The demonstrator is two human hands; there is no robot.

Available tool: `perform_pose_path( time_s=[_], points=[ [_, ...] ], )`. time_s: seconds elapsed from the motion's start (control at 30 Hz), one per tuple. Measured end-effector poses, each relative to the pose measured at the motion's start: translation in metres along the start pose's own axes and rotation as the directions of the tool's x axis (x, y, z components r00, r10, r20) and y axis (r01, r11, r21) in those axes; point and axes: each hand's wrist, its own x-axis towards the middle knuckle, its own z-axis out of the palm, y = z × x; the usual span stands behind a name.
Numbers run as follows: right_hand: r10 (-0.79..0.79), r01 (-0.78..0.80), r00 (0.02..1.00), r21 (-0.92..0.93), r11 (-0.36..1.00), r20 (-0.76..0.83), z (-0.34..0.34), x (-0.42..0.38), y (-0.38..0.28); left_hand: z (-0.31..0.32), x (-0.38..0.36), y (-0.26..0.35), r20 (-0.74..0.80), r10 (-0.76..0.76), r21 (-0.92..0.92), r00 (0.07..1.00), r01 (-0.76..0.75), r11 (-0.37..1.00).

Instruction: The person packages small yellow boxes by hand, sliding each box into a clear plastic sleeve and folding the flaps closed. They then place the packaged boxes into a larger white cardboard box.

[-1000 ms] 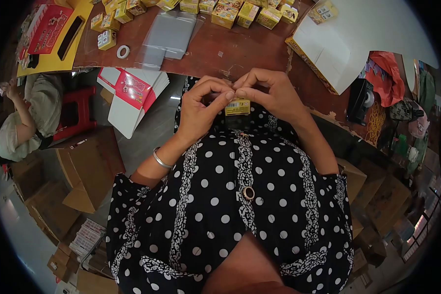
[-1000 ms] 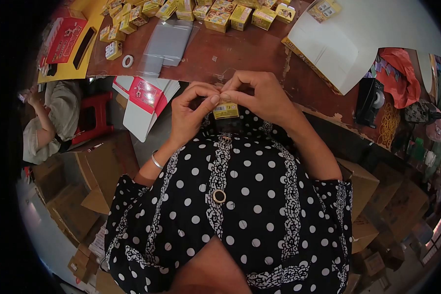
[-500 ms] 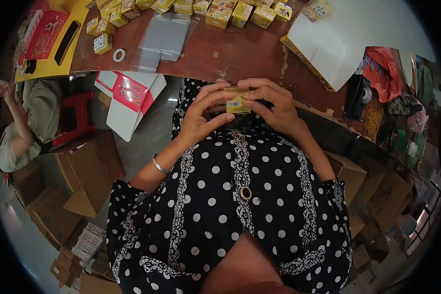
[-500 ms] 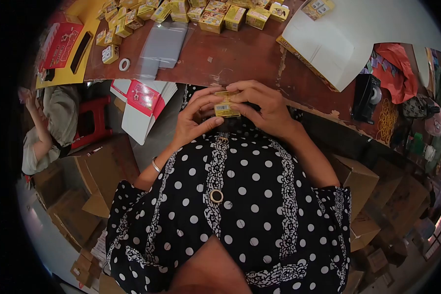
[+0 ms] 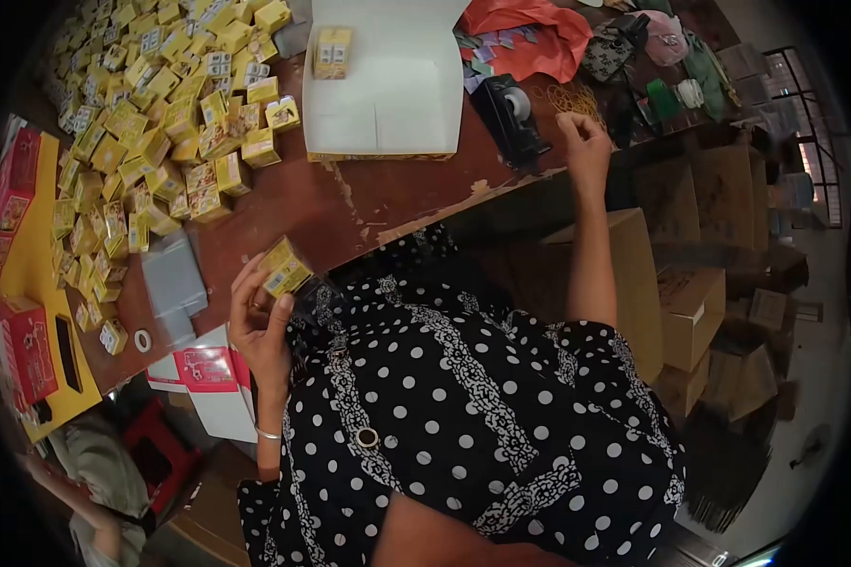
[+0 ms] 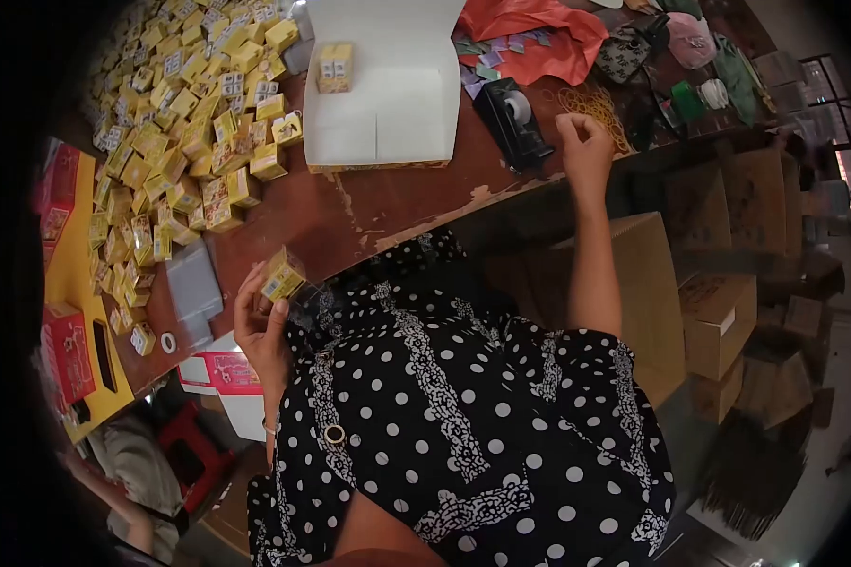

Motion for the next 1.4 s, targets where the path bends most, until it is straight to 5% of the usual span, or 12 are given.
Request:
perform_pose_path(
  time_s=[0.07, 0.13, 0.33, 0.73, 1.07, 1.3, 1.4],
  points=[
    [0.059, -0.053, 0.997, -0.112, 0.992, 0.052, -0.013, 0.01, 0.021, 0.008, 0.003, 0.002, 0.024, -0.01, -0.008, 1.0, 0.011, 1.0],
    [0.333, -0.296, 0.882, -0.156, 0.942, 0.334, -0.017, 0.012, 0.029, 0.013, 0.003, 0.004, 0.043, -0.029, -0.006, 0.999, 0.029, 1.0],
    [0.41, -0.439, 0.789, -0.047, 0.897, 0.458, -0.013, 0.014, 0.041, 0.015, 0.002, 0.006, 0.049, -0.06, -0.019, 0.997, 0.061, 0.998],
    [0.259, -0.357, 0.932, 0.52, 0.776, 0.253, -0.013, -0.034, 0.044, 0.022, 0.007, 0.002, 0.083, -0.123, -0.034, 0.989, 0.126, 0.991],
    [0.204, -0.265, 0.964, 0.547, 0.794, 0.17, 0.001, -0.052, 0.07, 0.031, 0.009, 0.005, 0.103, -0.107, -0.095, 0.989, 0.117, 0.989],
    [0.075, -0.104, 0.991, 0.278, 0.955, 0.113, -0.004, -0.043, 0.068, 0.04, 0.019, 0.013, 0.144, 0.002, -0.168, 0.99, 0.023, 0.985],
    [-0.127, 0.143, 0.989, -0.298, 0.944, 0.072, -0.02, -0.042, 0.077, 0.045, 0.024, 0.031, 0.128, 0.058, -0.176, 0.99, -0.035, 0.984]
  ],
)
